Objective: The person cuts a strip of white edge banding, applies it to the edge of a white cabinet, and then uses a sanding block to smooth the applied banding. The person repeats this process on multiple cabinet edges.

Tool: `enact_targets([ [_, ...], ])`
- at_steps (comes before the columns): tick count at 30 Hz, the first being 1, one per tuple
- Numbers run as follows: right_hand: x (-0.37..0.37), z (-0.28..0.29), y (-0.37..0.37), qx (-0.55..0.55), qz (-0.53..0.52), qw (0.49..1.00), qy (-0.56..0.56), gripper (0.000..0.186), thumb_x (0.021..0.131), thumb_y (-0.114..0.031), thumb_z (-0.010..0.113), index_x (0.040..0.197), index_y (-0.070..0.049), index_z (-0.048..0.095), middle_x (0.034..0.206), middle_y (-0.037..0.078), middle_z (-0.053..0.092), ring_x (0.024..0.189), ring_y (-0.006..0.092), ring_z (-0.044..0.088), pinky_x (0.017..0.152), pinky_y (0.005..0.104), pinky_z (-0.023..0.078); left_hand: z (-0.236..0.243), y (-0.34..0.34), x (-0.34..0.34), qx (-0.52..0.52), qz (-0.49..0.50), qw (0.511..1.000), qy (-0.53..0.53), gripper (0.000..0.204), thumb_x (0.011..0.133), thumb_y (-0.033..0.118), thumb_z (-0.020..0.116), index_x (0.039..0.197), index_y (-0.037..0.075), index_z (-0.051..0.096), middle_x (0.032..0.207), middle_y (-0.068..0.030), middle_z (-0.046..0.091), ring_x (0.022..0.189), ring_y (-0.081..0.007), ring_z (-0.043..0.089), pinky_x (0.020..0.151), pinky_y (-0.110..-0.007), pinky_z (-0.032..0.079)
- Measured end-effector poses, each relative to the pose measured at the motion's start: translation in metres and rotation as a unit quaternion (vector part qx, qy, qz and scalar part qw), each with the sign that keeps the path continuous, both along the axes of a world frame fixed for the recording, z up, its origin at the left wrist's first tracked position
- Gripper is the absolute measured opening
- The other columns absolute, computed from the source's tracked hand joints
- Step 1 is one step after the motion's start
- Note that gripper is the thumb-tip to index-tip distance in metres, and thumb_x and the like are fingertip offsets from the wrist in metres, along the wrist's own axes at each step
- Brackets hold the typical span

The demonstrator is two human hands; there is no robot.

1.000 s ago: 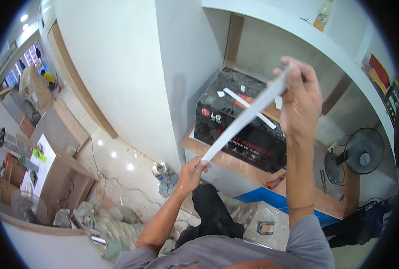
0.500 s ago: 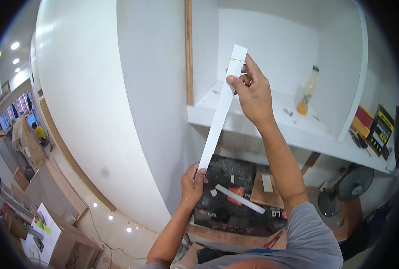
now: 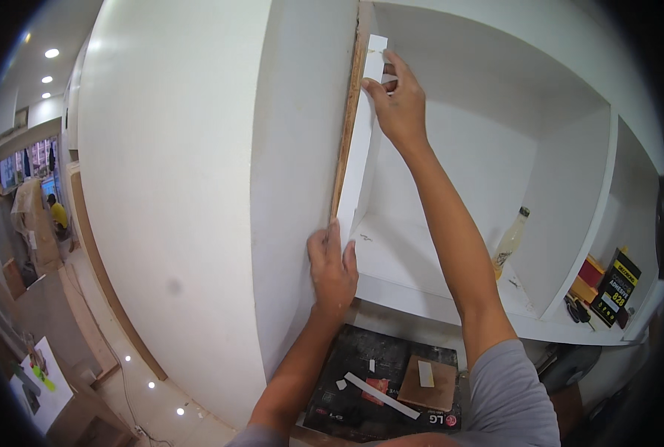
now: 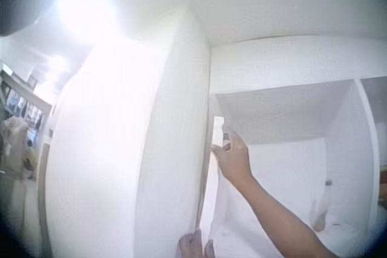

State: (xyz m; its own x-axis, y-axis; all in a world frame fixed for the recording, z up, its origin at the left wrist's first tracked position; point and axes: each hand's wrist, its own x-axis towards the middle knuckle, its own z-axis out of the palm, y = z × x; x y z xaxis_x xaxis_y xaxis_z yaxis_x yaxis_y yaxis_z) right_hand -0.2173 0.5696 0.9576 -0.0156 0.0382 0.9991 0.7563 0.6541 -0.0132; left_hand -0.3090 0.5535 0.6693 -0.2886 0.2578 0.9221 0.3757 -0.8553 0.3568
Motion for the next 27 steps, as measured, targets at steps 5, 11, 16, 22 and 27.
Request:
enact_targets([
  [5, -0.005, 0.06, 0.048, 0.161, -0.151, 0.972, -0.077, 0.058, 0.093, -0.015, 0.076, 0.143, 0.007, 0.056, 0.136, 0.027, 0.064, 0.117, 0.0376, 0.065, 0.096, 0.0444, 0.054, 0.071, 0.024, 0.014, 0.03, 0.012, 0.999, -0.007, 0.052, 0.095, -0.001, 0.071, 0.145, -0.002, 0.057, 0.126, -0.0237, 0.054, 0.109, -0.0389, 0.061, 0.091, -0.044, 0.055],
  [11, -0.015, 0.083, 0.067, 0.132, -0.128, 0.981, -0.056, 0.055, 0.095, -0.012, 0.07, 0.142, 0.012, 0.054, 0.141, 0.032, 0.061, 0.132, 0.0462, 0.059, 0.108, 0.0467, 0.05, 0.094, 0.027, 0.021, 0.001, 0.014, 1.0, -0.004, 0.046, 0.099, 0.003, 0.068, 0.144, -0.002, 0.057, 0.133, -0.0251, 0.051, 0.118, -0.0416, 0.06, 0.096, -0.045, 0.056],
  [16, -0.027, 0.083, 0.077, 0.085, -0.096, 0.991, -0.026, 0.054, 0.095, -0.004, 0.065, 0.144, 0.014, 0.051, 0.148, 0.034, 0.054, 0.132, 0.0499, 0.056, 0.112, 0.0491, 0.046, 0.079, 0.028, 0.024, -0.011, 0.027, 0.999, 0.018, 0.046, 0.1, 0.001, 0.063, 0.144, -0.007, 0.054, 0.142, -0.0264, 0.048, 0.127, -0.0443, 0.056, 0.106, -0.048, 0.05],
  [22, -0.035, 0.088, 0.1, 0.176, -0.102, 0.979, -0.013, 0.052, 0.096, 0.001, 0.06, 0.146, 0.012, 0.052, 0.154, 0.033, 0.049, 0.136, 0.0472, 0.054, 0.114, 0.0466, 0.046, 0.004, 0.015, 0.022, -0.017, 0.067, 0.994, 0.082, 0.046, 0.095, -0.001, 0.064, 0.14, -0.008, 0.058, 0.152, -0.0263, 0.045, 0.139, -0.0468, 0.046, 0.115, -0.057, 0.039],
  [27, -0.031, 0.09, 0.101, 0.162, -0.11, 0.981, -0.001, 0.048, 0.096, -0.001, 0.059, 0.143, 0.009, 0.057, 0.154, 0.03, 0.05, 0.136, 0.0432, 0.058, 0.113, 0.0436, 0.048, -0.052, 0.017, 0.02, -0.07, 0.049, 0.989, 0.12, 0.045, 0.095, 0.005, 0.065, 0.139, -0.006, 0.061, 0.157, -0.0234, 0.044, 0.148, -0.0428, 0.04, 0.119, -0.054, 0.038],
])
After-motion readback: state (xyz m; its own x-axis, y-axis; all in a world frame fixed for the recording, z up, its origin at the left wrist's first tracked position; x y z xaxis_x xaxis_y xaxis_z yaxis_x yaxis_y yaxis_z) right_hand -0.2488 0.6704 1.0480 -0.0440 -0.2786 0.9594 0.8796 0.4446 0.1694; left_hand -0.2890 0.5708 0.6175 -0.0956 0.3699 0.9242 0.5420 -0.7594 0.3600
